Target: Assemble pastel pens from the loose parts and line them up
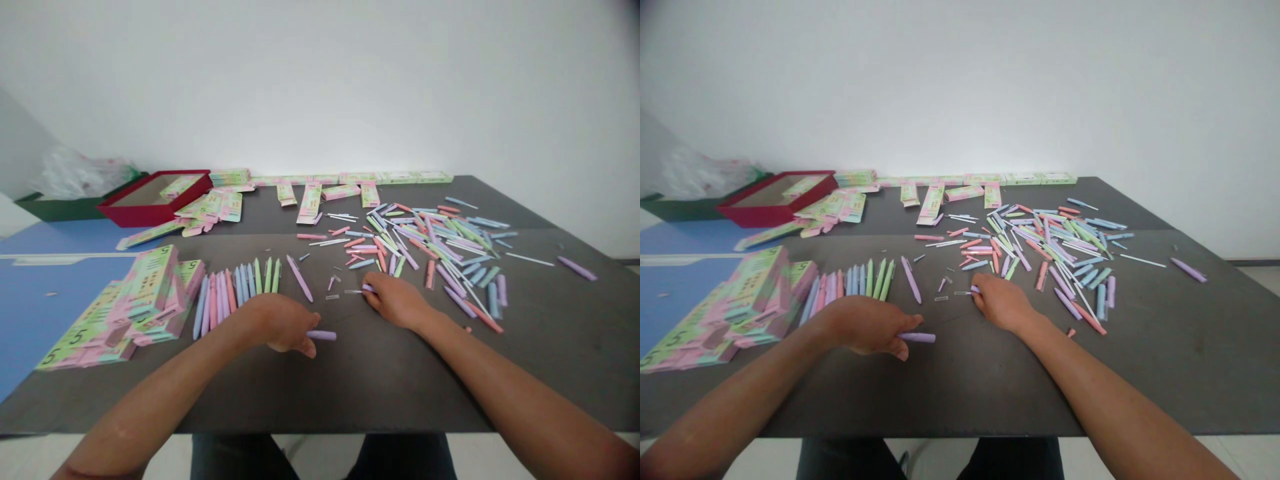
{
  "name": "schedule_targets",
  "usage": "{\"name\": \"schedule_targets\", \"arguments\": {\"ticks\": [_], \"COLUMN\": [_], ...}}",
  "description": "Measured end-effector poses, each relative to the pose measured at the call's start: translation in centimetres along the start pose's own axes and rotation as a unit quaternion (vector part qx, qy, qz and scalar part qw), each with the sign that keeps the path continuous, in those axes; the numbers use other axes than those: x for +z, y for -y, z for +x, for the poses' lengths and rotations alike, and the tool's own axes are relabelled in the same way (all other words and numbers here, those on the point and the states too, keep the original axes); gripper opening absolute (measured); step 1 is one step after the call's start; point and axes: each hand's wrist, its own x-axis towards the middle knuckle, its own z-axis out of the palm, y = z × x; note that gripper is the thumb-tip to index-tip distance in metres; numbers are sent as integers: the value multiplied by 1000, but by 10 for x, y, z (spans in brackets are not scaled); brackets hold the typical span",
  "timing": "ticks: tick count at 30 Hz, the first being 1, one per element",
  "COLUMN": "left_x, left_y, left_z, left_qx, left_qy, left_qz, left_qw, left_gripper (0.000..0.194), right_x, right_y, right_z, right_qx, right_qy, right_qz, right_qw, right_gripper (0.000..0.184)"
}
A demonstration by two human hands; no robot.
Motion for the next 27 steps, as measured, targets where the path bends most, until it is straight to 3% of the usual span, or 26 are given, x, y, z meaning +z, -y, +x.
{"name": "schedule_targets", "arguments": {"ticks": [11, 19, 27], "left_x": [-1, -1, 0], "left_y": [-1, 0, 1], "left_z": [-1, -2, -2], "left_qx": [3, 2, 9], "left_qy": [1, 5, -3], "left_qz": [4, -4, 5], "left_qw": [1000, 1000, 1000], "left_gripper": [58, 59, 56], "right_x": [2, -1, -8], "right_y": [-3, -18, -22], "right_z": [1, -1, 4], "right_qx": [-4, 53, 73], "right_qy": [-3, 2, -56], "right_qz": [-5, -13, 13], "right_qw": [1000, 999, 996], "right_gripper": [12, 14, 17]}}
